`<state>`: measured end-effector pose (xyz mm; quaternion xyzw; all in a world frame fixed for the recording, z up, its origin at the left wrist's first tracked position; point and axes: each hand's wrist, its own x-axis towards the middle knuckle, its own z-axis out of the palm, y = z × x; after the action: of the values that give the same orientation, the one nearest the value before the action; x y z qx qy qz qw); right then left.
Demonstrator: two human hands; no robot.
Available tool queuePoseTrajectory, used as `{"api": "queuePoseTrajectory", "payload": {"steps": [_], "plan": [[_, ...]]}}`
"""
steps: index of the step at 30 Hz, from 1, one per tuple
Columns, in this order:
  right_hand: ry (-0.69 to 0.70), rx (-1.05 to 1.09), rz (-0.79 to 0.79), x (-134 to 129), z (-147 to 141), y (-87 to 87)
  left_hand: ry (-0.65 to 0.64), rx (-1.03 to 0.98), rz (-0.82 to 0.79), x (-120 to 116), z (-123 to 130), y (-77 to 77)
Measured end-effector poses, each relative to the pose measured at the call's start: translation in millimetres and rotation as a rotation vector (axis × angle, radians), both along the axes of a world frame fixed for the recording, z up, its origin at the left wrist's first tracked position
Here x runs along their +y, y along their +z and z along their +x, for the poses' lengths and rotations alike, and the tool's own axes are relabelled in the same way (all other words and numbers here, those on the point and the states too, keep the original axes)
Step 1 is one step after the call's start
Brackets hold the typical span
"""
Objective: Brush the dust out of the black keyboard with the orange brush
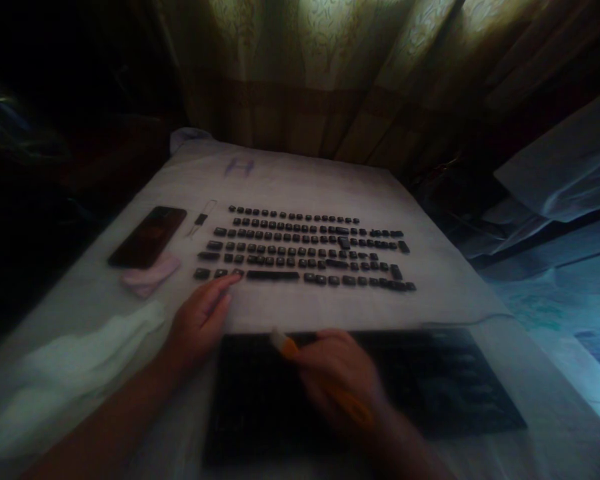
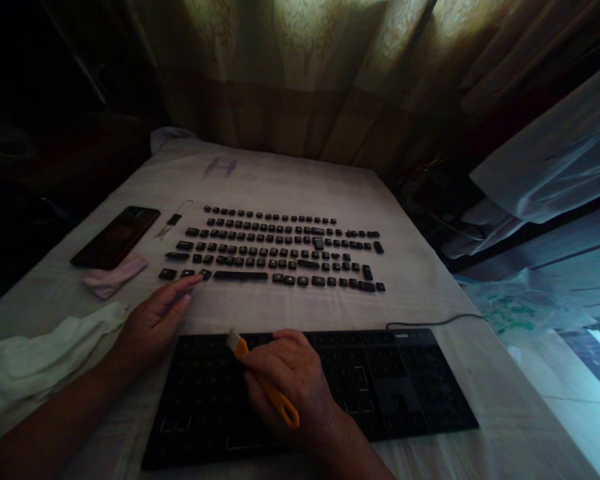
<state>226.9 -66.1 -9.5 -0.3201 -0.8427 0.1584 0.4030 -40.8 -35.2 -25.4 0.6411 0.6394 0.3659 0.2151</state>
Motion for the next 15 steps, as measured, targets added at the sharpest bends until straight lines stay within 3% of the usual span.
{"api": "queuePoseTrajectory", "payload": {"steps": [3,6,15], "plan": [[-0.009,0.008,0.006,-1,1,4.1,-0.056,0.203,0.114,4,-9,-3.5],[0.003,-0.004,0.018,-1,0,4.3,-0.108,0.328,0.129,7,-14,-7.0],[0.053,-0.046,0.072,3,-3,-10.0,-0.168,0.463,0.113,7,-11,-12.7]]}}
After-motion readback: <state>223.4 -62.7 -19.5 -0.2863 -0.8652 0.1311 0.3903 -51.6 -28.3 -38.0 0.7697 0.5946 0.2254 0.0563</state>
